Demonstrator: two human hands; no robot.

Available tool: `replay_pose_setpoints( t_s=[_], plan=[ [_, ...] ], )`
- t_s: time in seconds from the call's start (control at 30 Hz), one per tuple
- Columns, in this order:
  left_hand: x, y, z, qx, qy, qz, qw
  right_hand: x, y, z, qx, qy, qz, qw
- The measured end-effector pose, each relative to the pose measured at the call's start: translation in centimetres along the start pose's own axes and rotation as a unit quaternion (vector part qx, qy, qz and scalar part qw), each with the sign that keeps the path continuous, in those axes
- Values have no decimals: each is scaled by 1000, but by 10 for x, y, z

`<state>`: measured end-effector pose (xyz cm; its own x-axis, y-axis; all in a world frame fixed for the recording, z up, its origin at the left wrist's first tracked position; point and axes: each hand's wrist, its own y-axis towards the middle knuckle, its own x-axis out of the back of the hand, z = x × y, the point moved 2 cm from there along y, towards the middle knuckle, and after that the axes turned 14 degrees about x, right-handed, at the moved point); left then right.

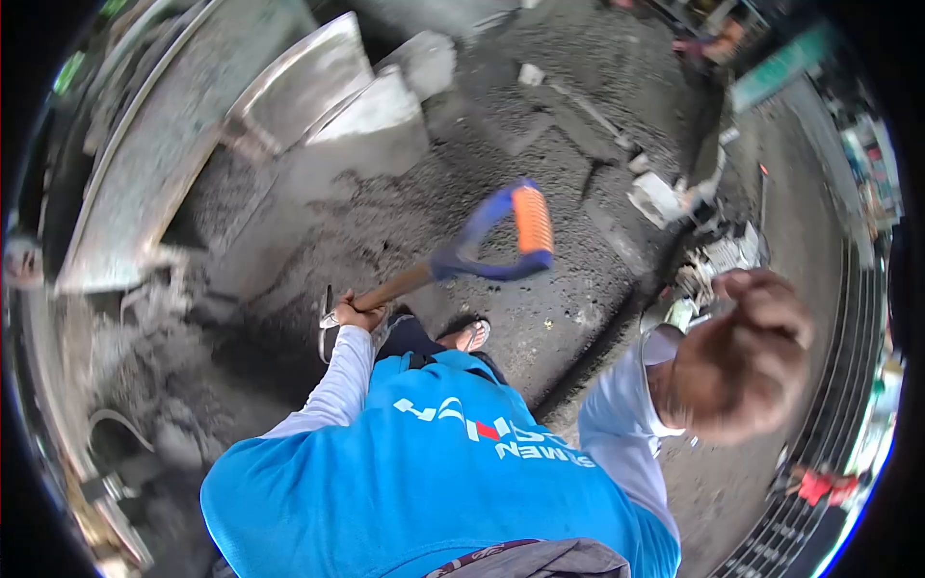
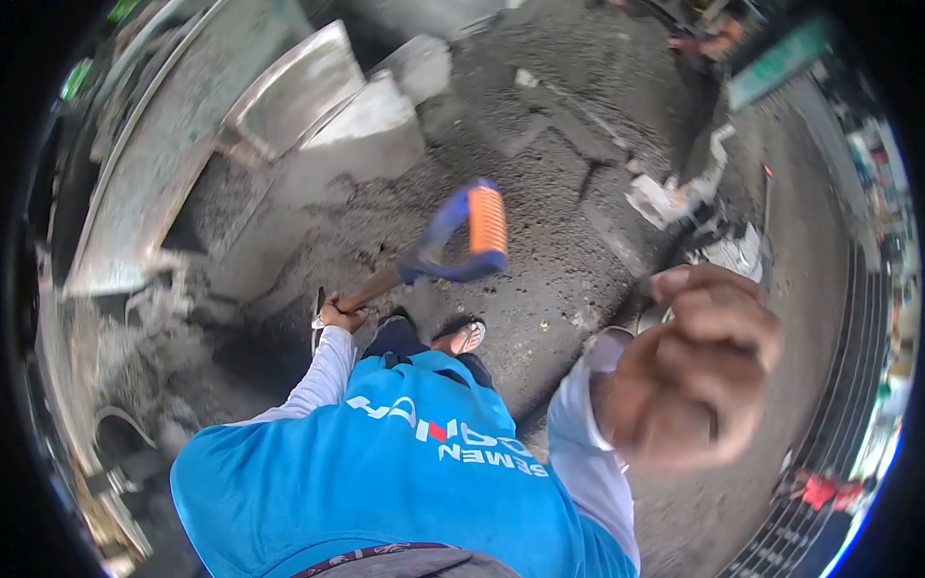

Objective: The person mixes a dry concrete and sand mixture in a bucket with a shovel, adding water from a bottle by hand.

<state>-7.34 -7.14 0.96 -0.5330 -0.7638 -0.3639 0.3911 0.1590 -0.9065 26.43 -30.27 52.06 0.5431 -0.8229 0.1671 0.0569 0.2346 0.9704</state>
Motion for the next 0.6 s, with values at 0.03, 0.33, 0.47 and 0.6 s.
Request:
replay_pose_setpoints(
  t_s=[0.03,0.33,0.47,0.6],
  plan=[
    [21,-12,-11,-4,-46,-5,999,-16,19,10,24,72,57,995],
    [227,-48,-51,-1,-191,4,982,-164,64,97,73,322,162,930],
    [271,-59,-63,-20,-215,-54,975,-195,64,141,83,397,192,894],
    [270,-79,-83,25,-185,-21,982,-231,53,185,76,397,216,889]
  ],
)
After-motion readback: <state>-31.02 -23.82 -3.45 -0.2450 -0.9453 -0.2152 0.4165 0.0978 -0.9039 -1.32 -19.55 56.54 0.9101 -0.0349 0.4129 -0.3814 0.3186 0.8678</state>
